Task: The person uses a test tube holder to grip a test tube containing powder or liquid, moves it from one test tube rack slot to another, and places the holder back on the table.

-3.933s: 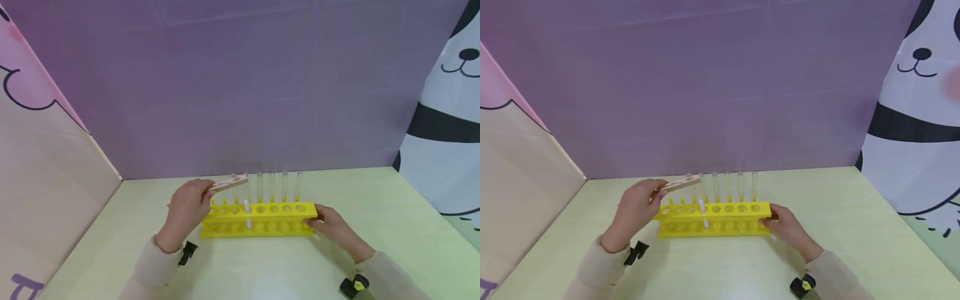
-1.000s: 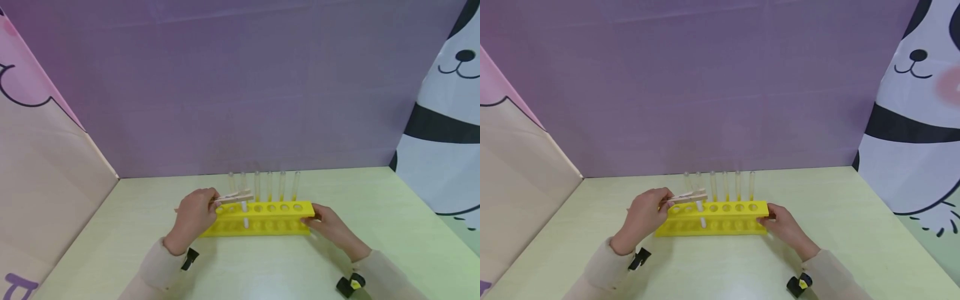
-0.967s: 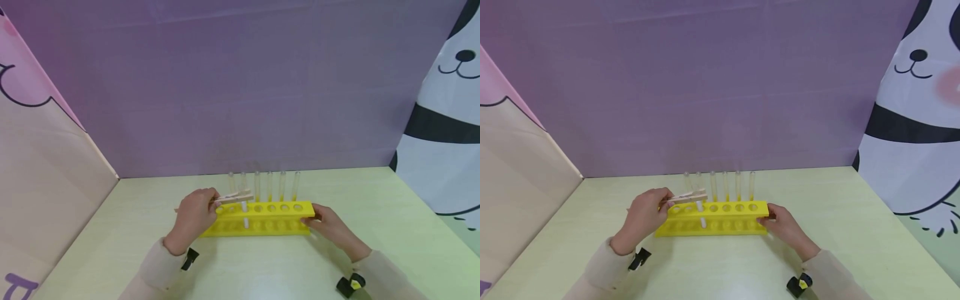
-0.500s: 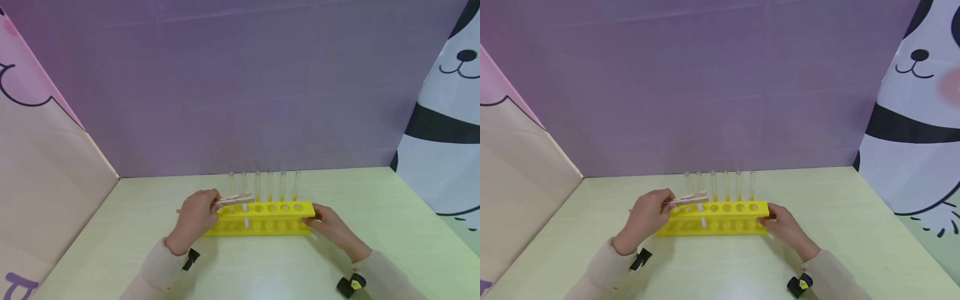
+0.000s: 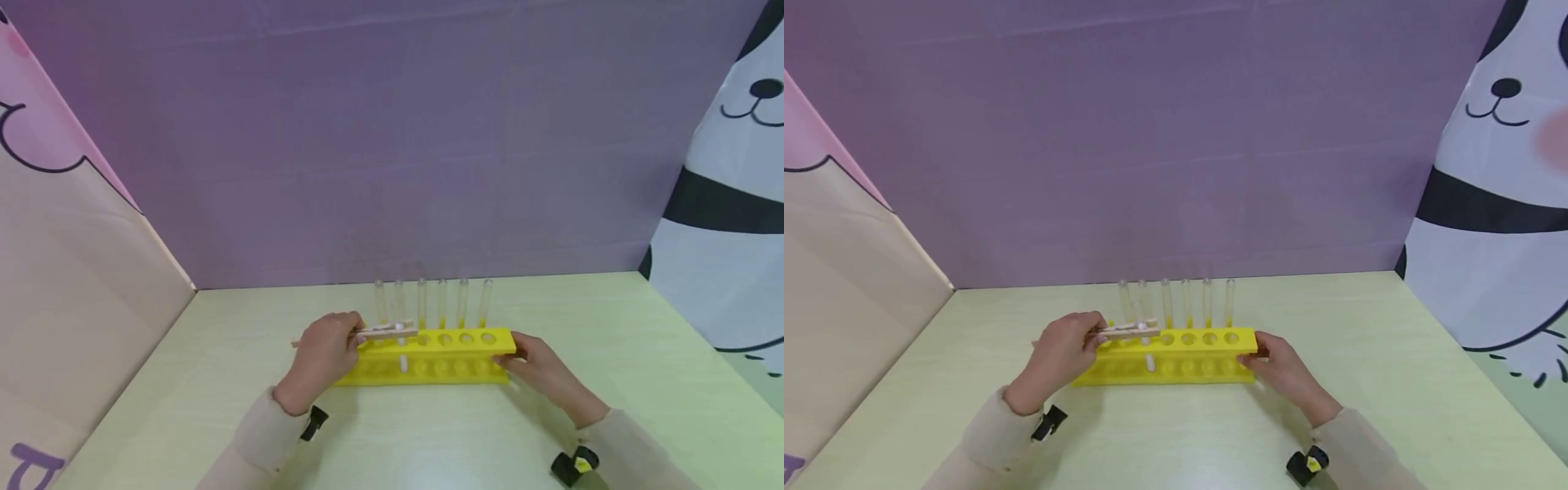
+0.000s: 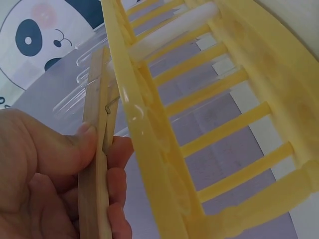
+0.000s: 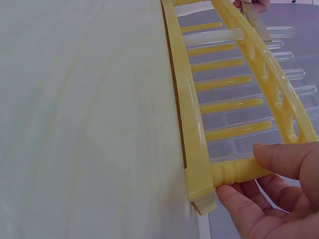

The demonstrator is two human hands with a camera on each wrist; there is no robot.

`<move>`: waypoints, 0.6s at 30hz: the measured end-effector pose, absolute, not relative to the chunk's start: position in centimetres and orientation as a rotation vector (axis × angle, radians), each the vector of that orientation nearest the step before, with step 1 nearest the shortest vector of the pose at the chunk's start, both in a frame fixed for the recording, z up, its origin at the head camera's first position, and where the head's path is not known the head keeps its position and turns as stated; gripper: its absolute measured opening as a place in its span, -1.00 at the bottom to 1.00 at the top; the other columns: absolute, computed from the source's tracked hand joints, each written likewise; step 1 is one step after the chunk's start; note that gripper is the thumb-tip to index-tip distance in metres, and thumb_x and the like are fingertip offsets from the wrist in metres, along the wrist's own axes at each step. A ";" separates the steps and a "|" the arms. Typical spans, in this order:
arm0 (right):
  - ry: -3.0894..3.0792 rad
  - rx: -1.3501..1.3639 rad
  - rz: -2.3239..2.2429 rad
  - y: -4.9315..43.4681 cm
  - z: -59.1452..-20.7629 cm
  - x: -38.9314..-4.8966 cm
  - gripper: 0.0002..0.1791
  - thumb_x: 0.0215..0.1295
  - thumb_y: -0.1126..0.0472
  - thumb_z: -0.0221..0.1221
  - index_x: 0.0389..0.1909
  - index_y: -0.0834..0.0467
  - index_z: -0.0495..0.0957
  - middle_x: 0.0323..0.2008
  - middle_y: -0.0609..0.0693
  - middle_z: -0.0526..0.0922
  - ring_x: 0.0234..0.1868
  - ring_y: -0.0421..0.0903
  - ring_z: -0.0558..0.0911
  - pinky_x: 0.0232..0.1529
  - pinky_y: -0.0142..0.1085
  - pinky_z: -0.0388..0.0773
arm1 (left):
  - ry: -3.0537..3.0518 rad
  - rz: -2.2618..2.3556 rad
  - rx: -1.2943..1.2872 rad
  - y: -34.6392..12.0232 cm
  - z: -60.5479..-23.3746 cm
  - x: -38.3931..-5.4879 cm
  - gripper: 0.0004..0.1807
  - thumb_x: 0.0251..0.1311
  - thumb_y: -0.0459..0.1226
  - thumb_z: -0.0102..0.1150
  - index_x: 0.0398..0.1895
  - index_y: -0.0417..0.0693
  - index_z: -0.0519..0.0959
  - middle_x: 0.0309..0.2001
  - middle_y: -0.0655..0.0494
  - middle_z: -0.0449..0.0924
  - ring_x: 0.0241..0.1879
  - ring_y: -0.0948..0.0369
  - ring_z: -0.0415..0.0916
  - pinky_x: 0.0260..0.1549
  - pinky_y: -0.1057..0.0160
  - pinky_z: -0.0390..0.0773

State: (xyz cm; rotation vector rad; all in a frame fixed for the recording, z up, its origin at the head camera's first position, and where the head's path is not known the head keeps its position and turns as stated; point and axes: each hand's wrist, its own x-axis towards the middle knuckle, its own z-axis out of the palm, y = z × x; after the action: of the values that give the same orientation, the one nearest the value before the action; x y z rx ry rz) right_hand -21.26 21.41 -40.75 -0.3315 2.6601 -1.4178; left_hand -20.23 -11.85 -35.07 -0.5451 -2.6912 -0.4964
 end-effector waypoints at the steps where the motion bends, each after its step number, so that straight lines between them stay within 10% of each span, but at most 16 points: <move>1: 2.665 -0.328 -1.413 21.4 -40.7 -21.3 -0.59 0.27 0.30 0.16 0.12 0.33 0.43 0.05 0.22 0.54 -0.04 0.03 0.53 -0.12 -0.26 0.53 | -2.692 -0.498 -0.549 -11.8 -35.1 -20.2 -0.91 0.01 -0.37 0.36 -0.45 -0.08 0.60 -0.54 0.16 0.55 -0.59 0.27 0.33 -0.53 0.30 0.40; 18: 2.654 -0.326 -1.426 21.3 -40.7 -21.2 -0.58 0.28 0.30 0.16 0.13 0.34 0.41 0.07 0.22 0.53 -0.04 0.02 0.52 -0.09 -0.28 0.53 | -2.744 -0.504 -0.557 -11.9 -35.4 -20.5 -0.91 0.01 -0.38 0.35 -0.43 -0.10 0.60 -0.52 0.14 0.56 -0.59 0.28 0.33 -0.56 0.31 0.39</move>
State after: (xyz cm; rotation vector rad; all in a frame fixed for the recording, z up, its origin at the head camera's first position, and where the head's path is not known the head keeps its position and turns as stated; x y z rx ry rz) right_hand -21.24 21.32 -40.71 -0.3265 2.6540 -1.4256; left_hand -20.49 -11.92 -35.45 -0.5572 -2.7445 -0.5038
